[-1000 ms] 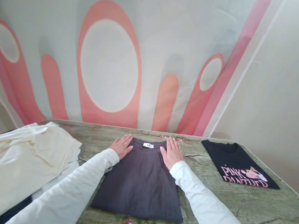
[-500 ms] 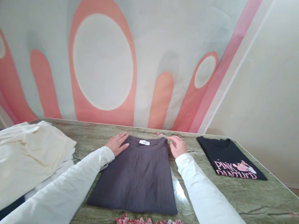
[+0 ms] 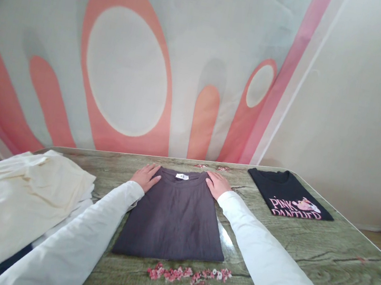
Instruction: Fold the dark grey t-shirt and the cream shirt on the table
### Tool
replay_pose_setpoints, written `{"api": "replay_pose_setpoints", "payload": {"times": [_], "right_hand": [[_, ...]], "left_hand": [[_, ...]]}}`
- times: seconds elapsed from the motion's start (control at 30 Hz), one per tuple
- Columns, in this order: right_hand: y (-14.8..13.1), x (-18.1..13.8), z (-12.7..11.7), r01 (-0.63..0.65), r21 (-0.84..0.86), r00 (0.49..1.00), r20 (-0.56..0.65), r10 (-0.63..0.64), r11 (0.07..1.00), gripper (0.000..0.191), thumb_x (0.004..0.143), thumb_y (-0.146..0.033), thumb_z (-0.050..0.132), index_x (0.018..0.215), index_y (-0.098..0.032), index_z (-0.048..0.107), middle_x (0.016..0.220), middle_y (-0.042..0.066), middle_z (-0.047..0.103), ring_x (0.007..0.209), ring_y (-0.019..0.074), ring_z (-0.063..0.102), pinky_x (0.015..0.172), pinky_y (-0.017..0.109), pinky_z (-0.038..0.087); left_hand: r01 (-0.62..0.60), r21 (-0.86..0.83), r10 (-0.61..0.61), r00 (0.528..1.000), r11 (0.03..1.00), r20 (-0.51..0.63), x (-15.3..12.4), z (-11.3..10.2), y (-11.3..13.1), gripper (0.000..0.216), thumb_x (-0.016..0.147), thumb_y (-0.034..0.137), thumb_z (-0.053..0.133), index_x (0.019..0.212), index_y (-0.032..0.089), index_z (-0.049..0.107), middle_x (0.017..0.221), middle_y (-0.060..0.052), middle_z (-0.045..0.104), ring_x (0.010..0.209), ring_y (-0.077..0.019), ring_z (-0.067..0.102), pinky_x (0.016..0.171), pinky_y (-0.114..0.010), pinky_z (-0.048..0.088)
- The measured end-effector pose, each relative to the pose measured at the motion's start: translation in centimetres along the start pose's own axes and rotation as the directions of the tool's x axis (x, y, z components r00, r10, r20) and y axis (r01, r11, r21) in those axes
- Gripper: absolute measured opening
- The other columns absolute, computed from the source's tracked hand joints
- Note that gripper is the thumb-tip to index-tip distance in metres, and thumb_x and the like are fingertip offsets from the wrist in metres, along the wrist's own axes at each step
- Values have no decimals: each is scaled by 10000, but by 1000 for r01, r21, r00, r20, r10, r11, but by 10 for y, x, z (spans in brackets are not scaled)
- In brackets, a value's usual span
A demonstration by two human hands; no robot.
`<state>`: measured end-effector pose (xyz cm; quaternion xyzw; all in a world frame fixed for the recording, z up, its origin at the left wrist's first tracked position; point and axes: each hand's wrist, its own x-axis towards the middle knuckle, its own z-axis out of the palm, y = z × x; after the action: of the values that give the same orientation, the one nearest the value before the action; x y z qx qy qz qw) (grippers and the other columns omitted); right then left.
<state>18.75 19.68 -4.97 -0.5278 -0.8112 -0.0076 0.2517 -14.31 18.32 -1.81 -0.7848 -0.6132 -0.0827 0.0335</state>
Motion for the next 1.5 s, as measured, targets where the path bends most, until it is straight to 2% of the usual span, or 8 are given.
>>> {"api": "replay_pose_setpoints", "payload": {"times": [0.13, 0.27, 0.4, 0.53, 0.93, 1.2, 1.37, 1.5], "right_hand": [[5, 0, 1, -110, 57, 989, -94, 115, 992, 450, 863, -320, 275, 1192, -112, 501, 1204, 130, 524, 1141, 220, 446, 976, 397, 335], [8, 0, -1, -170, 89, 972, -149, 182, 981, 426, 841, -268, 295, 1159, -111, 529, 1164, 125, 553, 1106, 219, 475, 959, 387, 357], [5, -2, -3, -158, 102, 972, -159, 173, 982, 419, 815, -226, 317, 1165, -133, 527, 1160, 108, 556, 1096, 217, 481, 955, 397, 361], [-1, -4, -1, -106, 87, 985, -128, 116, 991, 427, 811, -203, 315, 1189, -144, 507, 1174, 97, 546, 1109, 207, 469, 969, 400, 347], [-26, -9, -13, -31, 94, 988, -150, 45, 995, 437, 806, -197, 322, 1203, -117, 485, 1228, 120, 496, 1153, 213, 421, 994, 425, 316], [-85, -45, -22, 113, 122, 990, 66, -122, 986, 459, 843, -259, 329, 1279, -136, 404, 1336, 102, 383, 1241, 206, 311, 1025, 416, 277], [-92, -55, -24, 101, 47, 979, 175, -107, 994, 481, 875, -381, 293, 1304, -179, 372, 1361, 77, 353, 1263, 209, 274, 1020, 435, 249], [-92, -55, -27, 82, -9, 974, 211, -78, 997, 490, 878, -423, 268, 1319, -221, 343, 1373, 48, 334, 1266, 207, 268, 1026, 471, 194]], "left_hand": [[-10, 83, 11, 1000, 996, -12, -7, -26, 17, 543, 839, 430, 351, 1319, 177, 323, 1427, -78, 195, 1300, -256, 157, 1015, -466, 202], [-241, 7, 238, 965, 971, 114, -28, -43, 60, 590, 811, 451, 393, 1325, 176, 303, 1419, -82, 217, 1286, -254, 207, 1005, -466, 235], [-441, -112, 454, 881, 890, 136, -59, -37, 104, 659, 795, 585, 325, 1333, 207, 285, 1418, -69, 225, 1282, -261, 216, 999, -493, 231], [-480, -135, 489, 871, 867, 50, -78, -29, 121, 616, 837, 584, 205, 1327, 224, 301, 1418, -68, 229, 1280, -253, 220, 1014, -495, 186], [-491, -114, 497, 867, 864, 27, -75, -25, 119, 613, 842, 587, 178, 1332, 238, 295, 1413, -59, 245, 1269, -249, 248, 1012, -474, 191], [-432, -82, 436, 900, 898, 28, -46, -18, 102, 604, 849, 578, 171, 1332, 239, 299, 1416, -37, 239, 1277, -239, 232, 1018, -456, 185], [-457, -88, 462, 885, 885, 58, -36, -18, 89, 523, 884, 498, 157, 1322, 258, 311, 1408, -15, 261, 1277, -206, 239, 1022, -430, 199], [-353, -38, 355, 930, 935, 96, -41, -23, 72, 520, 870, 491, 233, 1319, 246, 327, 1403, -30, 274, 1278, -245, 230, 1004, -467, 222]]}}
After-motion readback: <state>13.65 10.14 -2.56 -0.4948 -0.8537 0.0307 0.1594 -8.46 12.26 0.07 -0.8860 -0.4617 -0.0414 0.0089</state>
